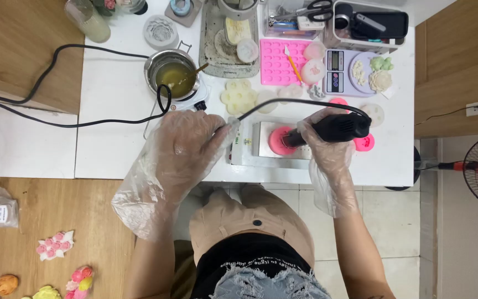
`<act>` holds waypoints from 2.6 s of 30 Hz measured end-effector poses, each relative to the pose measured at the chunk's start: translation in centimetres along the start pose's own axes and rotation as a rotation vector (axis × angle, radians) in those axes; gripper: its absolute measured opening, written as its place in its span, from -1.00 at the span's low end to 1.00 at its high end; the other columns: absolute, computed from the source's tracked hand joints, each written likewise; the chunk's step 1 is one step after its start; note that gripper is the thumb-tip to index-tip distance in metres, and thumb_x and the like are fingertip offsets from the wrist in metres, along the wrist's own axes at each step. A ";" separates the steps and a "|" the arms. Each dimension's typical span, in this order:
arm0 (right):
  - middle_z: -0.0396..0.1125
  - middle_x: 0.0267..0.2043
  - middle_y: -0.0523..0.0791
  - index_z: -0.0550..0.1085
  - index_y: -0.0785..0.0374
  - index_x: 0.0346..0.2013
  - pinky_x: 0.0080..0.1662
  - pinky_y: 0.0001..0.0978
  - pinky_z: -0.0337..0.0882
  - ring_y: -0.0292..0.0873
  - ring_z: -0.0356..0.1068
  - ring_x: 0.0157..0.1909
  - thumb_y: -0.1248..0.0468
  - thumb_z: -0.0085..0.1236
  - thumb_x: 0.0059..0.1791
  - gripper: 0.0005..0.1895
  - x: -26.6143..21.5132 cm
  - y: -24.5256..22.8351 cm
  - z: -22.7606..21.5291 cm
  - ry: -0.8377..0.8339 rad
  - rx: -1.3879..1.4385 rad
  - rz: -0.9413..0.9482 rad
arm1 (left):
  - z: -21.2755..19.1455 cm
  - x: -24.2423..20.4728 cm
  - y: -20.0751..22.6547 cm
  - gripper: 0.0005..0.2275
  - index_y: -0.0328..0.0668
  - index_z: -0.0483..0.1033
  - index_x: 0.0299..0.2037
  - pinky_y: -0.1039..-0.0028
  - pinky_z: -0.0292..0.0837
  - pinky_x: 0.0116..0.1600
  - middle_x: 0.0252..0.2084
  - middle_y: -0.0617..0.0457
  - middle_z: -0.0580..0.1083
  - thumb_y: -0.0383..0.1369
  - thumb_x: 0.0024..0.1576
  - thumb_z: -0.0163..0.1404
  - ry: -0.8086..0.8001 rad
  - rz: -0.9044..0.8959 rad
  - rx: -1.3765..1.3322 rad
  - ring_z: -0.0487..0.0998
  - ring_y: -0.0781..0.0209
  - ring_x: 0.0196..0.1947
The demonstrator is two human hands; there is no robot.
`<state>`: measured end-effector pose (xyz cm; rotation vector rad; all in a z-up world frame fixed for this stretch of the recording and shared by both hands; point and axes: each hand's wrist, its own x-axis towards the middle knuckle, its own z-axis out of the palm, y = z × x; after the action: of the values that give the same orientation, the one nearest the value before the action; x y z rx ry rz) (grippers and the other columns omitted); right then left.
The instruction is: Creating decorative candles by melting wax and adding fine details to silicone molds.
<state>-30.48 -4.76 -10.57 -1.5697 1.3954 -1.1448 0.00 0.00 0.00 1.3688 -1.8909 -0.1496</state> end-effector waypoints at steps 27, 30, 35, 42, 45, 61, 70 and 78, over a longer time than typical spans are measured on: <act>0.28 -0.22 -0.20 0.37 0.25 -0.15 -0.11 -0.48 0.43 -0.37 0.27 -0.19 0.47 0.31 0.00 -0.73 -0.4 0.0 2.1 0.008 -0.017 -0.037 | 0.0 0.2 1.0 -0.90 -0.22 0.54 -0.28 0.15 0.39 -0.23 -0.41 -0.04 0.46 -0.41 0.16 0.21 -0.120 -0.063 -0.011 0.49 -0.09 -0.34; 0.33 -0.24 -0.23 0.42 0.23 -0.16 -0.17 -0.48 0.43 -0.37 0.32 -0.24 0.45 0.27 -0.03 -0.78 0.0 0.5 1.1 -0.037 0.205 0.157 | 0.4 -0.2 0.8 -0.89 -0.23 0.54 -0.26 0.15 0.42 -0.19 -0.41 -0.02 0.46 -0.40 0.17 0.19 -0.091 -0.049 -0.005 0.50 -0.06 -0.34; 0.33 -0.26 -0.22 0.35 0.23 -0.13 -0.13 -0.48 0.48 -0.36 0.33 -0.22 0.43 0.33 -0.03 -0.68 0.6 0.4 1.9 -0.022 0.214 0.053 | 0.0 0.3 1.6 -0.90 -0.25 0.54 -0.28 0.16 0.39 -0.25 -0.40 -0.04 0.47 -0.41 0.17 0.20 -0.143 -0.116 -0.060 0.50 -0.07 -0.35; 0.31 -0.25 -0.25 0.30 0.23 -0.12 -0.13 -0.51 0.48 -0.38 0.35 -0.20 0.38 0.34 -0.07 -0.62 0.4 -0.8 2.6 0.011 0.172 -0.004 | -0.2 0.1 2.7 -0.88 -0.24 0.55 -0.28 0.16 0.40 -0.24 -0.41 -0.04 0.46 -0.41 0.16 0.23 -0.049 -0.087 0.030 0.49 -0.08 -0.36; 0.31 -0.33 -0.15 0.43 0.27 -0.34 -0.11 -0.40 0.41 -0.28 0.31 -0.25 0.41 0.44 -0.01 -0.74 0.1 0.4 0.6 -0.202 -0.181 -0.149 | -0.4 0.0 2.7 -0.90 -0.25 0.56 -0.26 0.16 0.40 -0.26 -0.40 -0.05 0.47 -0.42 0.17 0.21 -0.088 -0.124 0.016 0.50 -0.07 -0.36; 0.37 -0.05 -0.12 0.15 0.20 0.21 0.10 -0.34 0.53 -0.24 0.44 0.00 0.37 0.31 0.03 -0.41 2.1 -1.8 0.8 -0.012 0.467 -0.315 | 0.7 -0.1 5.6 -0.84 -0.22 0.57 -0.31 0.13 0.42 -0.21 -0.42 -0.03 0.50 -0.30 0.15 0.20 -0.037 -0.234 0.196 0.53 -0.08 -0.35; 0.35 -0.20 -0.12 0.24 0.30 0.06 -0.13 -0.43 0.47 -0.28 0.38 -0.24 0.42 0.08 0.18 -0.77 4.5 -1.7 -1.1 -0.011 0.403 -0.285 | 2.2 -0.7 7.5 -0.88 -0.18 0.58 -0.25 0.19 0.42 -0.13 -0.37 0.03 0.52 -0.33 0.18 0.23 0.081 -0.243 0.357 0.54 0.00 -0.31; 0.34 -0.17 -0.07 0.12 0.21 0.01 -0.16 -0.30 0.55 -0.24 0.40 -0.25 0.24 0.20 0.12 -0.59 6.0 -0.8 -0.2 -0.042 0.652 -0.373 | 3.2 -1.5 7.9 -0.86 -0.20 0.58 -0.22 0.21 0.41 -0.10 -0.36 0.03 0.50 -0.33 0.21 0.24 0.135 -0.264 0.366 0.52 0.02 -0.31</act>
<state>-30.35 -10.58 -8.87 -1.3735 0.6001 -1.5754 -7.81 3.46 1.06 1.8260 -1.6729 0.1640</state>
